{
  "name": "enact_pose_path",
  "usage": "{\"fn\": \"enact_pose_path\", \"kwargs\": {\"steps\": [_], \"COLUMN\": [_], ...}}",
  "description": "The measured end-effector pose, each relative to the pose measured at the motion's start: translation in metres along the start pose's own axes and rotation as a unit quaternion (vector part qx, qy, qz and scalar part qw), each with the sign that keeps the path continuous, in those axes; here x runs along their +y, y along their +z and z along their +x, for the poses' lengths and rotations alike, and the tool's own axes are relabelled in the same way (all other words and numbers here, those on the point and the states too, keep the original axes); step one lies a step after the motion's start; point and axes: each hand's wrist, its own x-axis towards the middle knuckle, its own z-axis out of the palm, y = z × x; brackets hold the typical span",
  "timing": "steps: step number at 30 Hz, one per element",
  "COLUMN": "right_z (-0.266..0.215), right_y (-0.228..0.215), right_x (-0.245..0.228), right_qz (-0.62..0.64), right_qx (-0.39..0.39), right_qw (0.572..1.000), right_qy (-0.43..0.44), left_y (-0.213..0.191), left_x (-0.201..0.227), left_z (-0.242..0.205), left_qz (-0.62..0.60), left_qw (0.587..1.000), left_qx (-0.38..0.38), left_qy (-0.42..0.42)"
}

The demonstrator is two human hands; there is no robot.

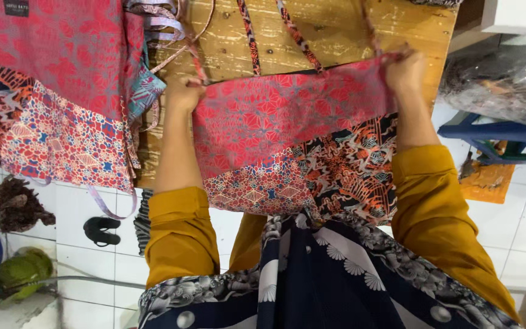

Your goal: The person folds patterned fabric items on a wooden table, places them into clear plastic bags, and stacks them. The person also folds a patterned tote bag and sets it aside.

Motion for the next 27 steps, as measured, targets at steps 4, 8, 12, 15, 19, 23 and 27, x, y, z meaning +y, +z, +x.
{"fn": "enact_pose_path", "kwargs": {"steps": [4, 8, 12, 15, 19, 23, 27], "right_z": [-0.001, -0.029, -0.087, -0.083, 0.016, 0.066, 0.016], "right_y": [0.001, -0.005, -0.010, -0.005, 0.028, 0.067, 0.048], "right_x": [-0.015, -0.048, -0.067, -0.070, -0.073, -0.084, -0.069], "right_qz": [0.035, 0.203, 0.257, 0.005, 0.154, -0.176, 0.156], "right_qx": [0.044, 0.017, -0.019, 0.098, 0.105, 0.146, 0.048], "right_qw": [0.996, 0.979, 0.961, 0.942, 0.962, 0.927, 0.977], "right_qy": [-0.069, 0.028, -0.096, -0.321, -0.200, -0.297, -0.137], "left_y": [0.001, 0.009, -0.009, -0.022, -0.007, 0.014, 0.020], "left_x": [0.005, 0.007, 0.001, 0.019, 0.059, 0.080, 0.061], "left_z": [0.011, 0.015, -0.017, -0.013, 0.045, 0.085, 0.070], "left_qz": [0.165, -0.199, -0.030, -0.036, 0.083, 0.212, -0.085], "left_qw": [0.975, 0.961, 0.948, 0.958, 0.990, 0.967, 0.968], "left_qx": [0.112, 0.087, 0.179, 0.147, 0.084, 0.133, 0.127], "left_qy": [0.094, 0.170, 0.261, 0.243, 0.082, 0.050, 0.197]}}
